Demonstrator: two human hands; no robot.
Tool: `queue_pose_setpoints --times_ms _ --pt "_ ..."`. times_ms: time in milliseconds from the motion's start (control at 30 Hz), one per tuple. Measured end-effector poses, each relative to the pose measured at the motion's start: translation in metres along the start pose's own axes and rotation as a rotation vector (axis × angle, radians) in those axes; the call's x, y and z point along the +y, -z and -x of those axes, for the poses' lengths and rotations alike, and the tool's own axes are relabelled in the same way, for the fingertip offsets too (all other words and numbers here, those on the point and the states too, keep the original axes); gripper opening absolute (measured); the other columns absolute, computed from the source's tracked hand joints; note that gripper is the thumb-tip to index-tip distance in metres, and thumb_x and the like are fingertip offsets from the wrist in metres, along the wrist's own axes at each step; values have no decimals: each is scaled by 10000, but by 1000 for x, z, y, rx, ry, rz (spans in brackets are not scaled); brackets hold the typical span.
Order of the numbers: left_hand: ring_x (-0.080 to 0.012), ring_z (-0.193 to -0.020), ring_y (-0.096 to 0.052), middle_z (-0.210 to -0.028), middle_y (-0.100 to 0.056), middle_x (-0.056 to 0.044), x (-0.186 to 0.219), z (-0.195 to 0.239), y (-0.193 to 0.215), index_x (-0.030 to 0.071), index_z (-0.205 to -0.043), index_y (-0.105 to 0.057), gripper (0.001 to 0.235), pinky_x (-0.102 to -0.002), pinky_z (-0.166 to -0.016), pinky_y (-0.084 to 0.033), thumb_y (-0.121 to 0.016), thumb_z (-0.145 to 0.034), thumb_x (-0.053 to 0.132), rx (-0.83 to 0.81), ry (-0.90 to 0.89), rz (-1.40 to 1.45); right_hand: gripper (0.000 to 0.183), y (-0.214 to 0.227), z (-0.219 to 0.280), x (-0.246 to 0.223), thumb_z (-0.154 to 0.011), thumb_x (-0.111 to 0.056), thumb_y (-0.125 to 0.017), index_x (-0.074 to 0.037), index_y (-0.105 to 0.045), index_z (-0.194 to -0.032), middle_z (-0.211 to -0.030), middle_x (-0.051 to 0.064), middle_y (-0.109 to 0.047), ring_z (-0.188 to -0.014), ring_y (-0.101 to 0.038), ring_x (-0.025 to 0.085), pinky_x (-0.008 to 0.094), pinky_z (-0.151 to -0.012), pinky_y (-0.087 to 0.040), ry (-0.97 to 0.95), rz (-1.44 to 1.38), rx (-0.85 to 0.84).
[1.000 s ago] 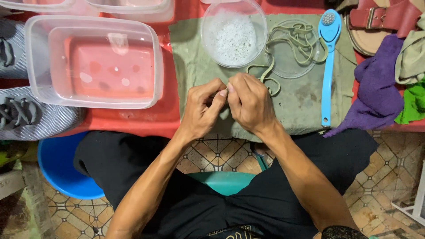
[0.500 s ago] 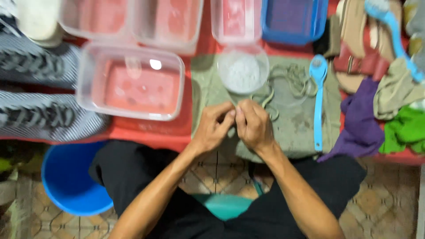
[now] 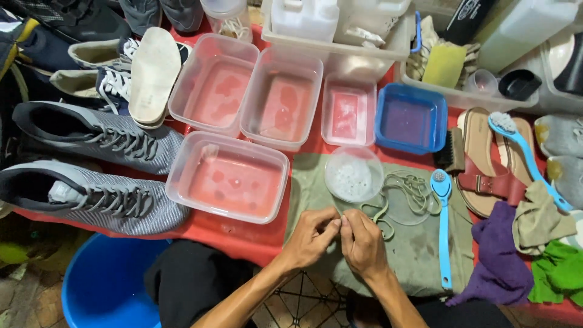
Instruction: The person sits cross-legged on a stool and cleans a pair of green shoelaces by hand. They repeatedly rub and twist the laces over a small bowl containing a white granular substance, occasionally stretching them out to inspect the progress.
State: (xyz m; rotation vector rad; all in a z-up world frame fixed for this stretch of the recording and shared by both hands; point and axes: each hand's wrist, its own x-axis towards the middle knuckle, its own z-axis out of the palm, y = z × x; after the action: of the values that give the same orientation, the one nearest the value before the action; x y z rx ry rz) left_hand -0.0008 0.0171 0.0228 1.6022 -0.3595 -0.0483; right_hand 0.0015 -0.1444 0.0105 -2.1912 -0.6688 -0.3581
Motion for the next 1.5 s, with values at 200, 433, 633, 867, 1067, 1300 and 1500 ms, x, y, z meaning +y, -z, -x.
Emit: queue_pose_setpoints --times_ms 200,433,633,867,1067,1300,1500 --pt "-115 -586 -374 -644 -459 6 -1 -1 -4 117 -738 -457 297 -304 -530 -319 -457 -1021 207 7 -16 -27 233 5 -5 -5 -1059 -81 -419 3 -524 -869 -755 113 -528 -641 -519 251 383 -614 -436 94 -24 10" --pt "-111 -584 -389 -663 -489 11 -7 1 -6 129 -750 -474 270 -282 -523 -340 -432 -1008 198 3 0 -7 267 1 -3 -1 -1052 -67 -421 -41 -444 -788 -664 71 -432 -563 -411 199 379 -523 -355 233 42 24" --pt "-119 -575 -397 -653 -496 -6 -9 2 -8 112 -753 -490 274 -294 -521 -338 -449 -1009 198 24 -26 -7 222 -1 -2 2 -1059 -69 -427 -38 -489 -847 -710 72 -496 -590 -462 193 353 -540 -414 126 10 24" --pt "-115 -597 -365 -648 -445 10 0 2 -5 116 -736 -451 290 -305 -544 -309 -458 -1008 217 27 19 -6 230 -1 1 2 -1063 -89 -410 -23 -507 -865 -714 90 -494 -605 -474 218 372 -556 -405 132 31 9" --pt "-118 -599 -388 -663 -478 -1 -2 0 -5 112 -746 -468 293 -300 -533 -328 -455 -1016 225 15 13 -9 232 0 -2 4 -1052 -69 -427 -24 -479 -831 -704 87 -480 -601 -451 218 376 -549 -392 117 7 21" --pt "-126 -590 -366 -641 -454 -7 -1 -1 -6 107 -724 -437 274 -321 -542 -318 -462 -990 170 11 -15 -42 247 3 -6 -1 -1052 -62 -418 -40 -464 -811 -677 77 -453 -578 -415 212 382 -547 -360 103 9 20" --pt "-129 -607 -359 -655 -436 -4 -3 -1 -6 115 -738 -415 284 -323 -558 -316 -454 -1006 203 -5 -16 -26 205 1 -2 5 -1065 -83 -409 -6 -500 -899 -748 119 -506 -646 -499 268 400 -602 -414 32 36 7"
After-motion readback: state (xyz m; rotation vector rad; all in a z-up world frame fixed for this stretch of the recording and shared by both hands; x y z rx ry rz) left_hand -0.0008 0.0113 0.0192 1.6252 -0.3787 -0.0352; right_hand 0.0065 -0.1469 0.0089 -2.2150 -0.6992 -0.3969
